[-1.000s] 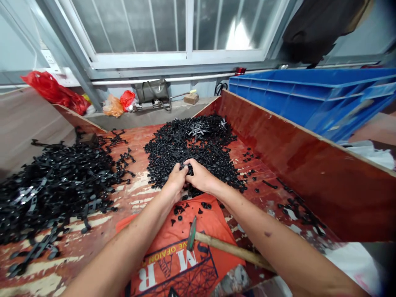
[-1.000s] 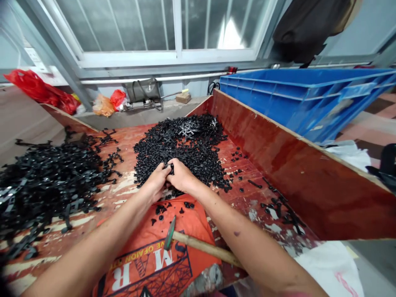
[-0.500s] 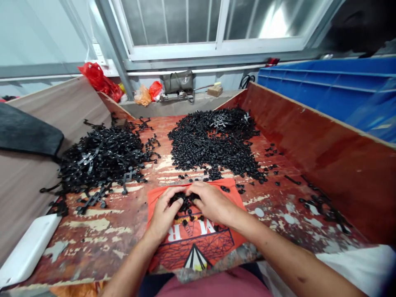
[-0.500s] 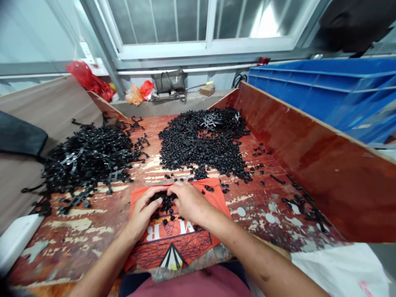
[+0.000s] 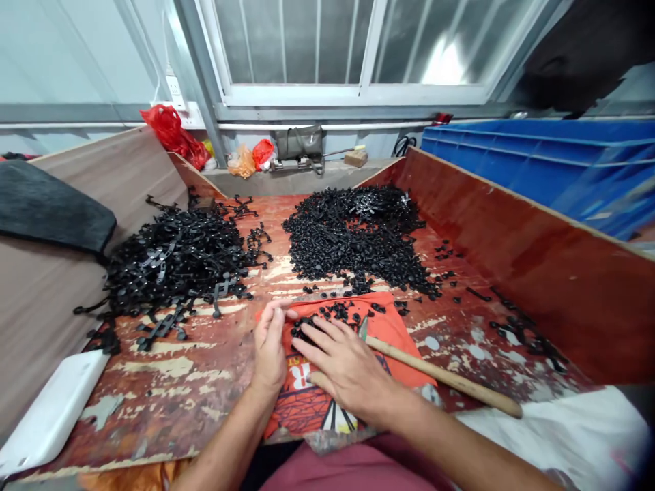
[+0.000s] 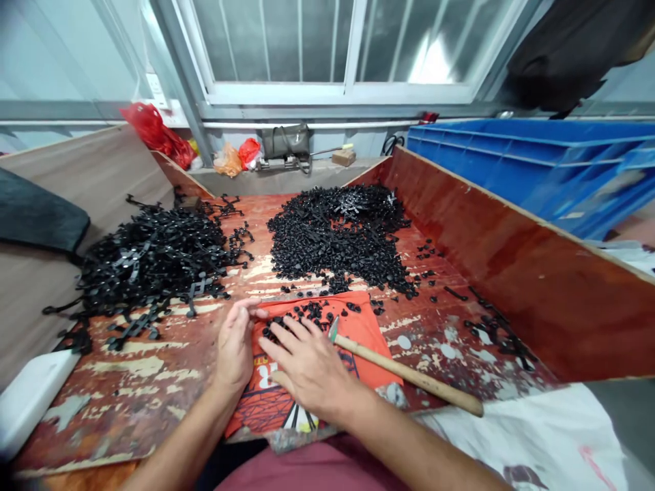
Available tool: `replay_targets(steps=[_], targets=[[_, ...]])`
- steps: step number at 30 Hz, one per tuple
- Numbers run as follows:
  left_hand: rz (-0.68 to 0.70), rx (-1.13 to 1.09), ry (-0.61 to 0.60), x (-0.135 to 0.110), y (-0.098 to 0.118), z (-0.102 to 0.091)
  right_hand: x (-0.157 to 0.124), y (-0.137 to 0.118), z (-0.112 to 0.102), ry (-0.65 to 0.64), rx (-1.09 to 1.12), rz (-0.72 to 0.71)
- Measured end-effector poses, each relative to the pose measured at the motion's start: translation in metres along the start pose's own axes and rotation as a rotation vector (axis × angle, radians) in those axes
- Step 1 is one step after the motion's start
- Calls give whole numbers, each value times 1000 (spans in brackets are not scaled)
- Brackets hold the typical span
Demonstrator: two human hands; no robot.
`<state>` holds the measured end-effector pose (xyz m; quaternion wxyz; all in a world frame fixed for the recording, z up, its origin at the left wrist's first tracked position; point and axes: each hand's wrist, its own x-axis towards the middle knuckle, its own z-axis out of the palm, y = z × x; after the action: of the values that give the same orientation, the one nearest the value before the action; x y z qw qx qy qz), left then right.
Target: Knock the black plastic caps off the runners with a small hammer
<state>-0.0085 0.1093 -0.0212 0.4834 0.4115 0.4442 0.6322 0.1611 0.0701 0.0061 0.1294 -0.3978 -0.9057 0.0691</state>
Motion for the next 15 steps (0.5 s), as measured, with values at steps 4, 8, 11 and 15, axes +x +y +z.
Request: replay_targets(steps=[4,8,11,15], targets=[[109,217,63,-4,12,-12,6,14,15,50,-106,187],[150,691,-47,-7,17,-36,-16,33,12,120,-148,291],[169,1080,-216,-13,13,-39,-24,29,9,134,-143,225],[238,1199,-217,-22,8,-23,-26,18,15,91,-99,46]])
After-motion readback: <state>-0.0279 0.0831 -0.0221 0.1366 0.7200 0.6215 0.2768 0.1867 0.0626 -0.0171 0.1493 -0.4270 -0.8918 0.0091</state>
